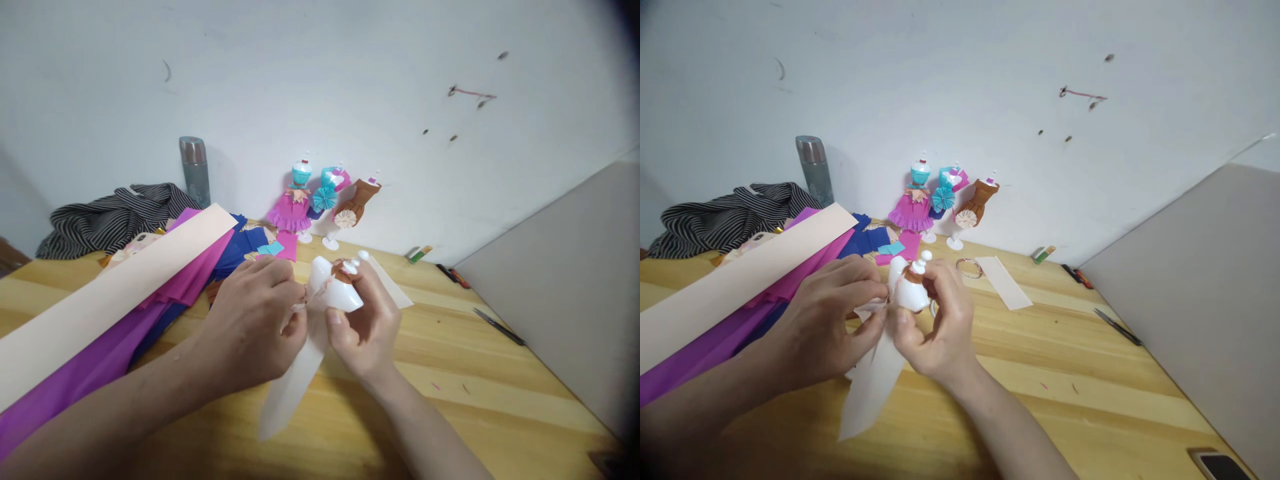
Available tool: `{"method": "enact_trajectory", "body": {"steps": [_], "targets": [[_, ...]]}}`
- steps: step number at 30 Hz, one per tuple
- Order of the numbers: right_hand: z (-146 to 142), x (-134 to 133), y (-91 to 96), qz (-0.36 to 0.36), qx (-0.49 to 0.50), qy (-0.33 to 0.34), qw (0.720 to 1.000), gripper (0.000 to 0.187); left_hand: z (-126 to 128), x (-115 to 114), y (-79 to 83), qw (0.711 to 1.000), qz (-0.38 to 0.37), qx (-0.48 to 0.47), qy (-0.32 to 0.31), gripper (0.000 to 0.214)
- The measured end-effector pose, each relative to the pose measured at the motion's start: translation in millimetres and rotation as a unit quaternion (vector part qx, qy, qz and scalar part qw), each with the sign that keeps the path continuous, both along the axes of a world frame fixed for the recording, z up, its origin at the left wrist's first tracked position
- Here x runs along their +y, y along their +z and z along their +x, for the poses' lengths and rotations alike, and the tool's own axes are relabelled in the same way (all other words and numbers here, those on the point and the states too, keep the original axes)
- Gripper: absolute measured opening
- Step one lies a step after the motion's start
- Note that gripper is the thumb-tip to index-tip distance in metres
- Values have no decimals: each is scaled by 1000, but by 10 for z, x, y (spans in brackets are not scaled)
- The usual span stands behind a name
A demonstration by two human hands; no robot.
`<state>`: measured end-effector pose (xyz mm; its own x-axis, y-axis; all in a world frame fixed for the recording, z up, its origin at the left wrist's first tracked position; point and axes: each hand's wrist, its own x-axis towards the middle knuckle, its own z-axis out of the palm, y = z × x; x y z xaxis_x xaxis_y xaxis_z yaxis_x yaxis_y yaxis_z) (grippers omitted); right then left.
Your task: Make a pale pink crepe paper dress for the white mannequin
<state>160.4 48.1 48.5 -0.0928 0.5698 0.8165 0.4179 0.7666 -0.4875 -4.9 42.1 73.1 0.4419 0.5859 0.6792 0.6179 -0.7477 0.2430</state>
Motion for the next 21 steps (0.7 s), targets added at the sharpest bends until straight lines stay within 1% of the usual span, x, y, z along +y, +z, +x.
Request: {"method": "enact_trajectory", "body": {"steps": [5,12,14,16,18,19,21], "targets": [[-10,3,8,-3,10,-10,1000,24,23,-44,9,999,-44,8,4,13],[8,2,7,-20,28,16,999,22,-36,-2,1,998,-54,-22,-6,17],[19,13,10,-27,35,14,999,21,-64,4,31,998,-52,-26,7,17],[33,34,8,-35,48,-2,998,23,-88,-10,71,998,-46,-33,34,20],[49,61,2,-48,69,-20,996,25,-104,-46,105,996,-42,-45,63,16],[58,77,-3,-56,83,-24,995,26,-106,-68,113,996,-48,-41,69,16],[74,111,-13,-75,112,-15,991,26,-100,-110,105,995,-76,-6,66,23]]}}
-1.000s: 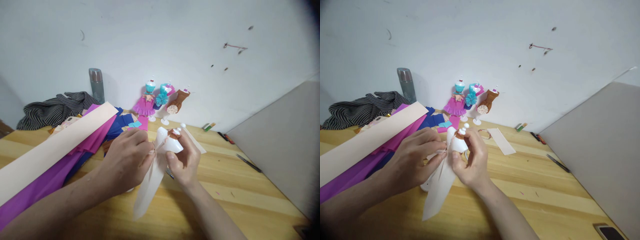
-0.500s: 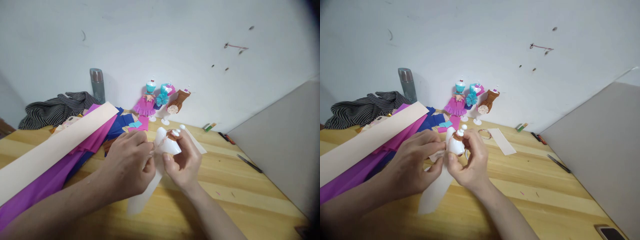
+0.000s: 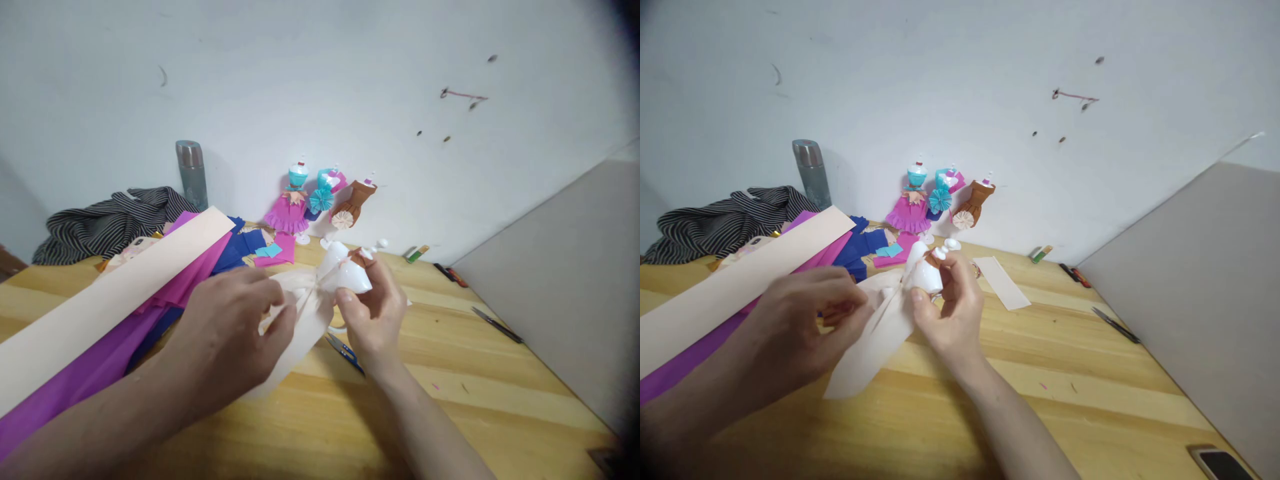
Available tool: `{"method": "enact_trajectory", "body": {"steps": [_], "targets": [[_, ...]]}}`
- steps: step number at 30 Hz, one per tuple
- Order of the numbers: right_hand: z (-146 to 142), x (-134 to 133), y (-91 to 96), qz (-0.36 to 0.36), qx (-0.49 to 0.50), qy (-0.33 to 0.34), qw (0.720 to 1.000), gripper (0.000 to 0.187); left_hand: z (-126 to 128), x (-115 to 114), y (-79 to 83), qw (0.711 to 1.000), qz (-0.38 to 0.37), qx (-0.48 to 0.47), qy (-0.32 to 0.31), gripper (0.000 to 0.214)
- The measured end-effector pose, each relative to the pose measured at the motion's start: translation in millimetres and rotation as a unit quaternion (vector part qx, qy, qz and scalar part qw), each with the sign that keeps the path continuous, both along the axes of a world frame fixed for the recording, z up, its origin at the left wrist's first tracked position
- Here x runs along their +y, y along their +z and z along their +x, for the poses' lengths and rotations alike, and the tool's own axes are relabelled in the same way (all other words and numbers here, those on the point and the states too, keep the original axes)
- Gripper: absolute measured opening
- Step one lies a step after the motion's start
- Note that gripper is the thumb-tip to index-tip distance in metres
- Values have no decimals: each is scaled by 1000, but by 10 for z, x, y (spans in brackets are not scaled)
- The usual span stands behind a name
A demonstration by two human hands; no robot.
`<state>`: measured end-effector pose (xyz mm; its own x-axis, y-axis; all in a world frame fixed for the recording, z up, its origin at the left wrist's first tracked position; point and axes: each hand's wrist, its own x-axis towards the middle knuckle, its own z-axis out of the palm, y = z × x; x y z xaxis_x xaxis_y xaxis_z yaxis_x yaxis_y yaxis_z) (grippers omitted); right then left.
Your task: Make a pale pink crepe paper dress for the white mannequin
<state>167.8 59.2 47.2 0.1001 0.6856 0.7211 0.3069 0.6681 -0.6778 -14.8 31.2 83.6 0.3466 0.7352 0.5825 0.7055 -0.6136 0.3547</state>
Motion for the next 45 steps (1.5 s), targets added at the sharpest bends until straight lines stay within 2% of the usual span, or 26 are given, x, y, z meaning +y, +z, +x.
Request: {"method": "enact_trajectory", "body": {"steps": [4,7,9,11,13,15,23,25,30,34,37,43,45], "targets": [[18,48,-17,-29,38,28,998,30,55,-10,-73,998,-42,53,8,27],[12,46,-27,-45,48,29,997,32,111,46,-112,996,-79,-5,32,28],[0,30,-30,-49,42,32,997,31,148,89,-122,989,-127,-70,26,26],[-15,13,-28,-50,29,33,998,30,181,125,-133,969,-191,-160,-1,23],[-29,1,-26,-41,20,35,998,30,208,152,-153,932,-253,-256,-36,22],[-39,-5,-28,-27,16,34,999,30,223,175,-178,901,-282,-325,-49,23],[-78,-46,-61,4,-23,7,1000,31,233,218,-214,880,-268,-389,-46,11],[-99,-59,-66,6,-24,4,1000,31,245,216,-213,885,-246,-393,-39,8],[-140,-73,-74,0,-26,11,1000,29,263,198,-220,921,-176,-347,6,8],[-142,-67,-74,5,-11,24,1000,30,262,186,-252,936,-142,-323,5,7],[-145,-65,-68,10,-10,30,999,30,267,195,-281,937,-121,-327,-6,9],[-146,-64,-67,12,-7,35,999,30,292,226,-309,922,-135,-364,-19,16],[-143,-62,-72,12,0,39,999,29,303,211,-318,925,-111,-362,-13,17]]}}
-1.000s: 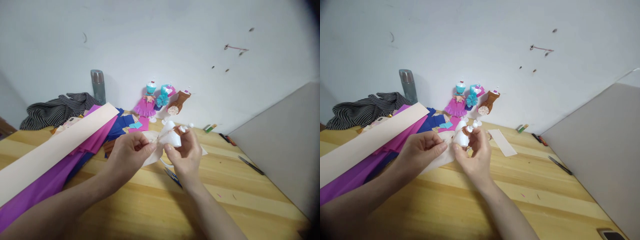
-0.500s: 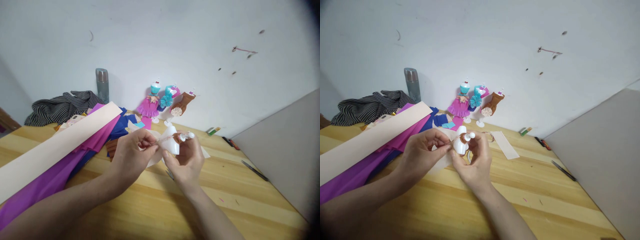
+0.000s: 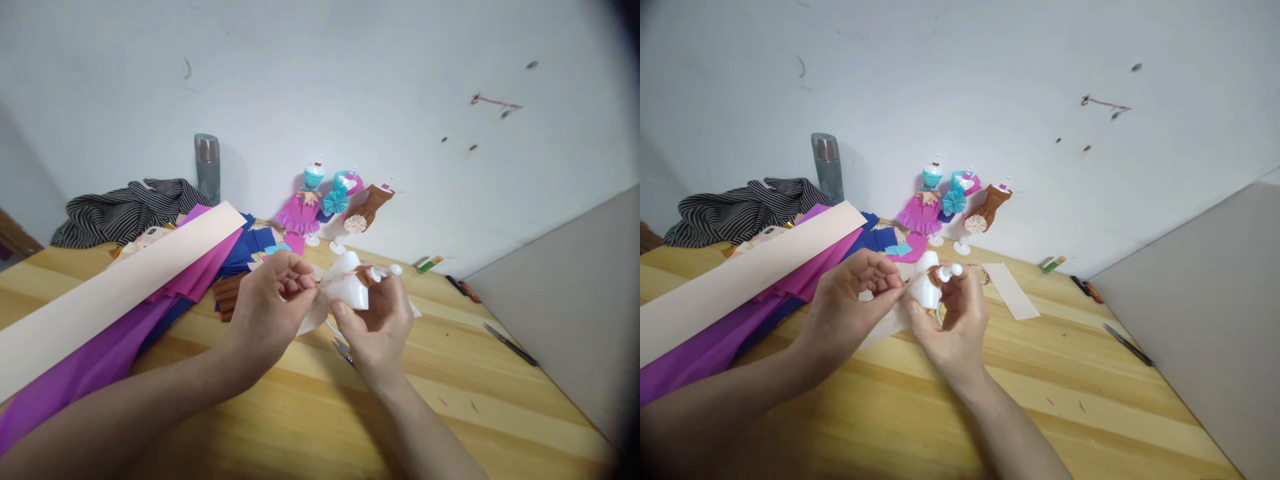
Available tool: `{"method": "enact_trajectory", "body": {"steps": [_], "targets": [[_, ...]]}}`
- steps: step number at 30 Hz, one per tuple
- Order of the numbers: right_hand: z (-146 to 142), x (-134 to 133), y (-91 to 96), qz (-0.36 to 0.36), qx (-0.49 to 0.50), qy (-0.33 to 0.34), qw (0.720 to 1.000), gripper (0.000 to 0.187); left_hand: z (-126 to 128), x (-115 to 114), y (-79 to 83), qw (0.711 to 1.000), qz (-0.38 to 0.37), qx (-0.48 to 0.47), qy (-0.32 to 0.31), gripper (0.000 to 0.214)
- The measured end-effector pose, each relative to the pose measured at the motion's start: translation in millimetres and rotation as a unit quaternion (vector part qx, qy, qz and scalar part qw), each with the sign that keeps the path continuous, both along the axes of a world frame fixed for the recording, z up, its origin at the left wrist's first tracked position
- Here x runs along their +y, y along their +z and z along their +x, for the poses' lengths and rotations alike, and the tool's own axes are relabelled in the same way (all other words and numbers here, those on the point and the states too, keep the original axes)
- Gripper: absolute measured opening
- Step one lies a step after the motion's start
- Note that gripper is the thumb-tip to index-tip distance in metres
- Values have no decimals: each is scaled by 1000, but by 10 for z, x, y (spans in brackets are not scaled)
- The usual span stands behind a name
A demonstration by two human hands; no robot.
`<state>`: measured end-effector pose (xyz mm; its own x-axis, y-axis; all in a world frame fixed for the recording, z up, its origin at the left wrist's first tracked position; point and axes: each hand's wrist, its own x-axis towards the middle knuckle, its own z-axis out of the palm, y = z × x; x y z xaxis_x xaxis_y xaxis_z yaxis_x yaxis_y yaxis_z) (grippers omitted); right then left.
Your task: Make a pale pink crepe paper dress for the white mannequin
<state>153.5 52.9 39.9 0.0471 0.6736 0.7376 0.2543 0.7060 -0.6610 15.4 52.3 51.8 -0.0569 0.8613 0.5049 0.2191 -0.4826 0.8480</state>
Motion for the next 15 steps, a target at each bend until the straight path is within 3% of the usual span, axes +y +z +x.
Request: {"method": "enact_trajectory", "body": {"steps": [5,10,12,15], "targets": [[-5,1,-12,-11,28,-1,1000,28,11,-65,-60,980,168,70,74,17],[-31,-6,5,19,48,-16,999,27,-24,-66,-134,912,364,180,63,16],[-33,-9,8,20,54,-20,998,26,-38,-53,-132,903,379,192,59,18],[-26,-15,-3,6,52,-21,998,26,-47,-43,-89,941,300,143,67,17]]}}
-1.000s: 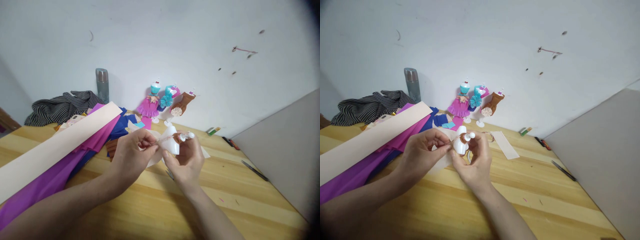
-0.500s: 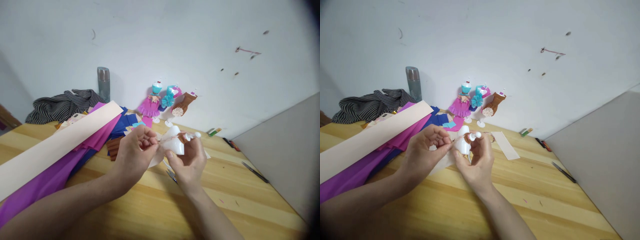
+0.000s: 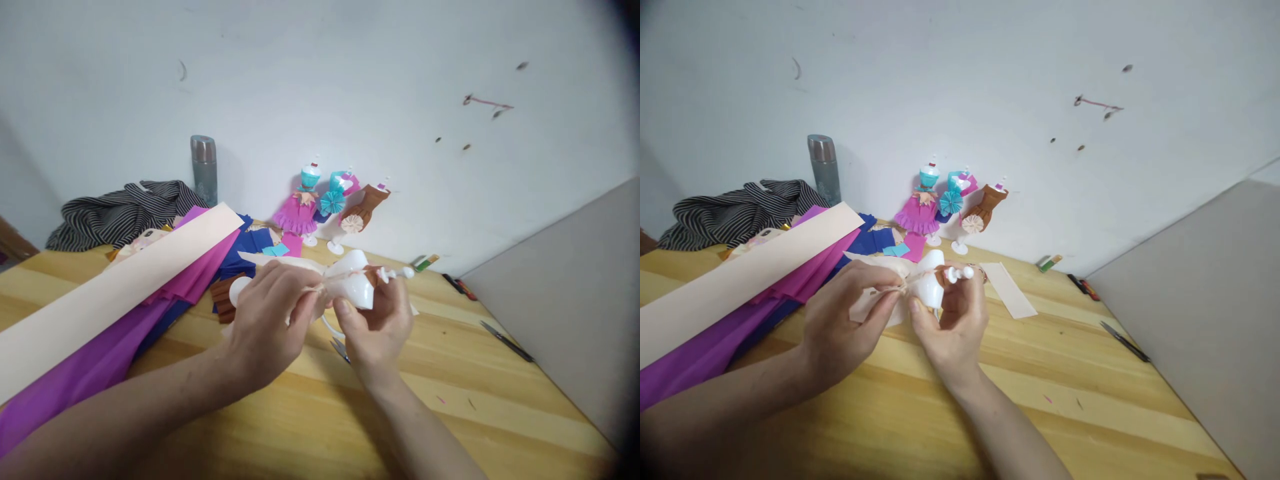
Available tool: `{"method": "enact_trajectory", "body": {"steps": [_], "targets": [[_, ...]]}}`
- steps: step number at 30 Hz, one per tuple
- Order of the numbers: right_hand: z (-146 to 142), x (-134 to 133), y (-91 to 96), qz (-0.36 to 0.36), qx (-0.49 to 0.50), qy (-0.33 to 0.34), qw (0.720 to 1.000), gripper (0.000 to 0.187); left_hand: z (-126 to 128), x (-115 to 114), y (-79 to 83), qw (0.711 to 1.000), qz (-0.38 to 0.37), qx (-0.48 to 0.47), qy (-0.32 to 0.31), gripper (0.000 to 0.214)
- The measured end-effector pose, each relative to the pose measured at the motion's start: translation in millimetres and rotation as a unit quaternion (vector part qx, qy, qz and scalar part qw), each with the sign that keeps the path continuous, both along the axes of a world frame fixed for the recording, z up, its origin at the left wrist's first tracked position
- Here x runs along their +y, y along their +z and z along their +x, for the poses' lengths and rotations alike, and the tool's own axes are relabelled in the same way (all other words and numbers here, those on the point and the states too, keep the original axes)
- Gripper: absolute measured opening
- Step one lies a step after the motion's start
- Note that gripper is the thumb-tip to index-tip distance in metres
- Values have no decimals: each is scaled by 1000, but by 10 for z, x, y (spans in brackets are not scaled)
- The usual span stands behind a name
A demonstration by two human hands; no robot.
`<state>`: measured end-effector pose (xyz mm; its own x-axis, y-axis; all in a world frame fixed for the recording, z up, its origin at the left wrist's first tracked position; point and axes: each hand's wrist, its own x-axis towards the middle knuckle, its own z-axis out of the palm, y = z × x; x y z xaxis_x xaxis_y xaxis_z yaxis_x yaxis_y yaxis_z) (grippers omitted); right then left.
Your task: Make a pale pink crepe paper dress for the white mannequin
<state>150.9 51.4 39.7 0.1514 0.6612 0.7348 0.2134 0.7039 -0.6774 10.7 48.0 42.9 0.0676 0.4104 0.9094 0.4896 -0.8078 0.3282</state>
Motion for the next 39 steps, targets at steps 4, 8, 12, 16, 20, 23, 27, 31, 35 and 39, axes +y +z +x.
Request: {"method": "enact_trajectory", "body": {"steps": [4,8,12,16,20,23,27,31,35,39], "targets": [[-2,-16,-15,-8,-22,-5,1000,30,-6,-7,52,999,-34,-24,3,20],[-17,-31,-6,5,-41,-8,999,34,-2,-11,53,1000,-29,2,7,25],[-24,-36,8,20,-47,-13,999,34,18,-18,46,1000,-25,-4,6,31],[-24,-35,-5,21,-48,-16,999,36,29,-27,48,999,-28,-6,31,28],[-11,-30,-24,33,-46,-14,998,39,25,-25,50,998,-47,-6,40,29],[-2,-26,-28,35,-50,-10,998,41,20,-25,49,998,-59,-7,30,32],[0,-21,-10,51,-57,-16,997,42,18,-33,52,998,-60,-2,22,36],[-3,-21,19,68,-60,-14,996,43,29,-35,70,997,-69,-16,10,37],[-8,-39,29,55,-58,-11,997,40,43,-30,74,998,-51,-36,6,33],[-18,-50,9,8,-38,-13,999,35,44,-17,50,999,-26,-21,6,34]]}}
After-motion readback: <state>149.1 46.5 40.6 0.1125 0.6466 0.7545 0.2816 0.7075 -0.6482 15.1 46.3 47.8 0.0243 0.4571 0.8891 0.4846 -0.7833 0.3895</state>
